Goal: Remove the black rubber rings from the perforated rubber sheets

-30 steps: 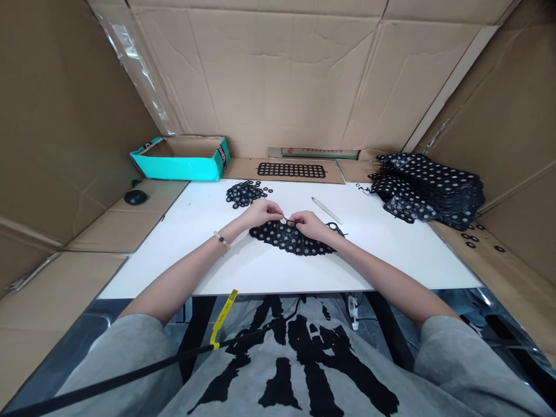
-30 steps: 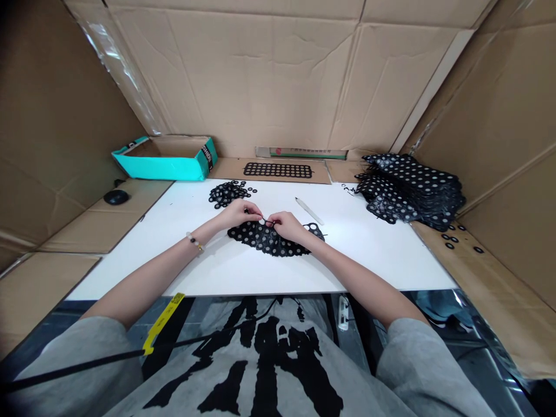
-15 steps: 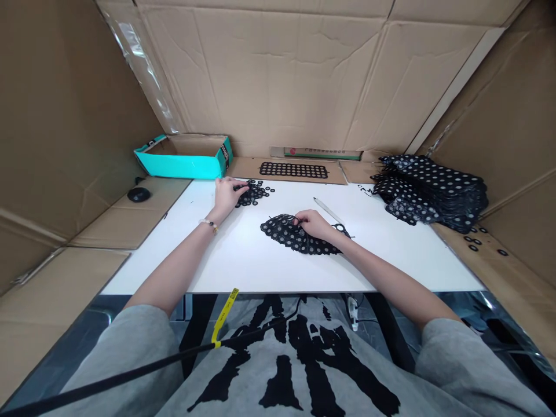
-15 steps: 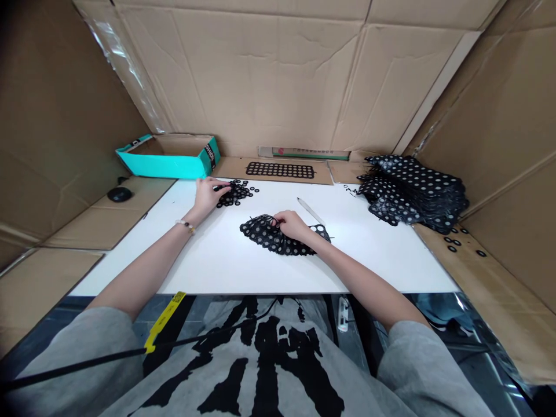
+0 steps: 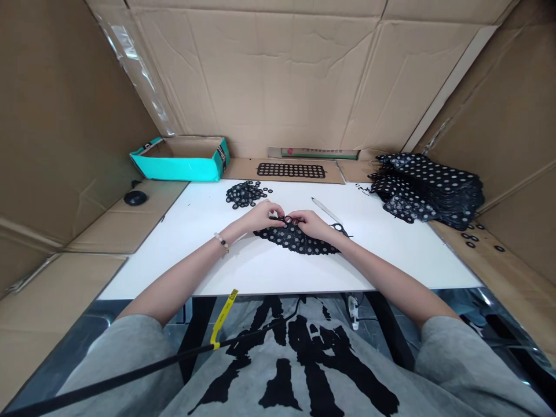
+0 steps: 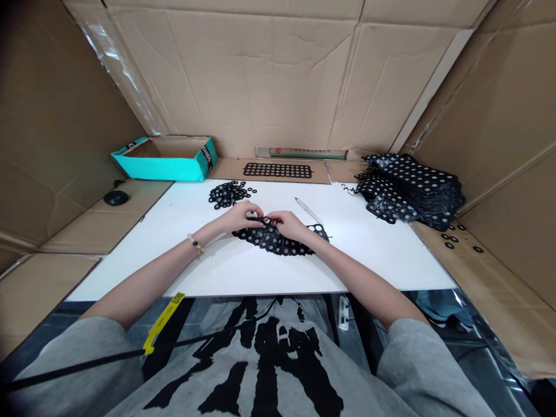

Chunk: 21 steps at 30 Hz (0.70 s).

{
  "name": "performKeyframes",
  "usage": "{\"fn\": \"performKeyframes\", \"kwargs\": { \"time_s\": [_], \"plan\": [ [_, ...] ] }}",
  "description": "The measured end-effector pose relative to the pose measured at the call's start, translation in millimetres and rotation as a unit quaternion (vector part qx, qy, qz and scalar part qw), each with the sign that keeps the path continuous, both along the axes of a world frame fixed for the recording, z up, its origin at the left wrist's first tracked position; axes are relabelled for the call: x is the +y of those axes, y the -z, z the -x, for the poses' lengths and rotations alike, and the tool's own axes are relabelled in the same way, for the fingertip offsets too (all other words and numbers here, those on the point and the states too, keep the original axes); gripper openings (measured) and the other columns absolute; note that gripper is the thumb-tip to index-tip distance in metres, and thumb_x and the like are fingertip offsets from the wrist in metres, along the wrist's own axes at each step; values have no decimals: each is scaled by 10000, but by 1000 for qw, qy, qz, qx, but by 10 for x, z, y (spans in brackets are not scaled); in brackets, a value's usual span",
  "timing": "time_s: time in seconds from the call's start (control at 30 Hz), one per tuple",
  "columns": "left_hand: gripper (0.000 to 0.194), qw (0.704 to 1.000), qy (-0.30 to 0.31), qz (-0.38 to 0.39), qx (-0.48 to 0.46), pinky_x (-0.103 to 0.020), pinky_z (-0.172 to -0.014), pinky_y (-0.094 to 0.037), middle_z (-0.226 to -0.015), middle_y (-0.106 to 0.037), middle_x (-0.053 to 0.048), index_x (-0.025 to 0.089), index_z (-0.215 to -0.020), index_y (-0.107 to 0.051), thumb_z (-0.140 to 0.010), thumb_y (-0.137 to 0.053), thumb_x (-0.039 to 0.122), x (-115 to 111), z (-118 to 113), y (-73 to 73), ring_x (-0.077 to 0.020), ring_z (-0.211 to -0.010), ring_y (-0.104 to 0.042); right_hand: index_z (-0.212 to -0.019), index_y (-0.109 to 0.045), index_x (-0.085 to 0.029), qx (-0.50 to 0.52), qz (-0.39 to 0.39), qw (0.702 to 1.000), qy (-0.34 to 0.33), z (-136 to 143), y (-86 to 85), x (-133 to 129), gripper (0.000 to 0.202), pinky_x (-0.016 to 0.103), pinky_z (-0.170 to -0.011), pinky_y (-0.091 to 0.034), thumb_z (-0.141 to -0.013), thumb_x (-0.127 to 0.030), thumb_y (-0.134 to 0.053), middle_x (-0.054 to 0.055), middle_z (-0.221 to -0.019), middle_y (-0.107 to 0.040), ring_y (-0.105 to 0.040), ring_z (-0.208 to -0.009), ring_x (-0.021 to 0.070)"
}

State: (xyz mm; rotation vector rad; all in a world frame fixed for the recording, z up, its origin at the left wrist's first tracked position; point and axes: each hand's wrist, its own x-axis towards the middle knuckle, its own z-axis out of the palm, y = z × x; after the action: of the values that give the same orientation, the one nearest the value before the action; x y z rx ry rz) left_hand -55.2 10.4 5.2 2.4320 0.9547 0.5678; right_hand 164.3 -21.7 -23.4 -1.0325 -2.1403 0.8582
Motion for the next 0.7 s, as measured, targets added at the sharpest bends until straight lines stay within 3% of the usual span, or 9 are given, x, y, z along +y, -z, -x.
{"fn": "performKeyframes", "kwargs": {
  "time_s": [0.23,0.33,0.5,0.63,0.7],
  "plan": [
    [338,981,-39,163,-94,-288,-679,-461,-749,-725,-33,173,-760,-751,-655,-736,493,12,-36,38,-174,-702,-611,-683,-645,-165,-44,-17,999,12,0,-1,6,283,253,-734,-403,-677,-36,-393,12,-738,-672,-574,-754,167],
    [346,959,-122,177,-187,-298,-675,-472,-757,-730,-55,166,-721,-742,-632,-752,500,73,-51,119,-189,-713,-622,-631,-601,-171,-58,-25,998,26,0,20,24,258,249,-722,-402,-672,-30,-389,6,-692,-648,-565,-730,166],
    [297,897,-329,60,-290,-316,-688,-465,-781,-718,-77,151,-765,-728,-725,-652,436,385,304,71,-200,-712,-614,-680,-630,-168,-65,-29,996,45,-10,63,37,302,261,-799,-426,-654,14,-390,37,-801,-690,-602,-811,176],
    [293,889,-403,-100,-193,-412,-922,-403,-955,-708,-98,167,-834,-739,-822,-544,386,596,725,-8,-274,-970,-577,-725,-662,-160,-76,-24,996,36,-21,64,31,310,290,-855,-438,-678,20,-413,62,-862,-706,-618,-848,186],
    [285,892,-413,-133,-123,-480,-1015,-320,-1101,-666,-108,195,-892,-746,-846,-531,377,618,821,17,-316,-1112,-485,-741,-674,-157,-79,-21,996,36,-20,55,28,314,302,-867,-441,-691,20,-419,68,-874,-711,-623,-853,190]
  ]
}}
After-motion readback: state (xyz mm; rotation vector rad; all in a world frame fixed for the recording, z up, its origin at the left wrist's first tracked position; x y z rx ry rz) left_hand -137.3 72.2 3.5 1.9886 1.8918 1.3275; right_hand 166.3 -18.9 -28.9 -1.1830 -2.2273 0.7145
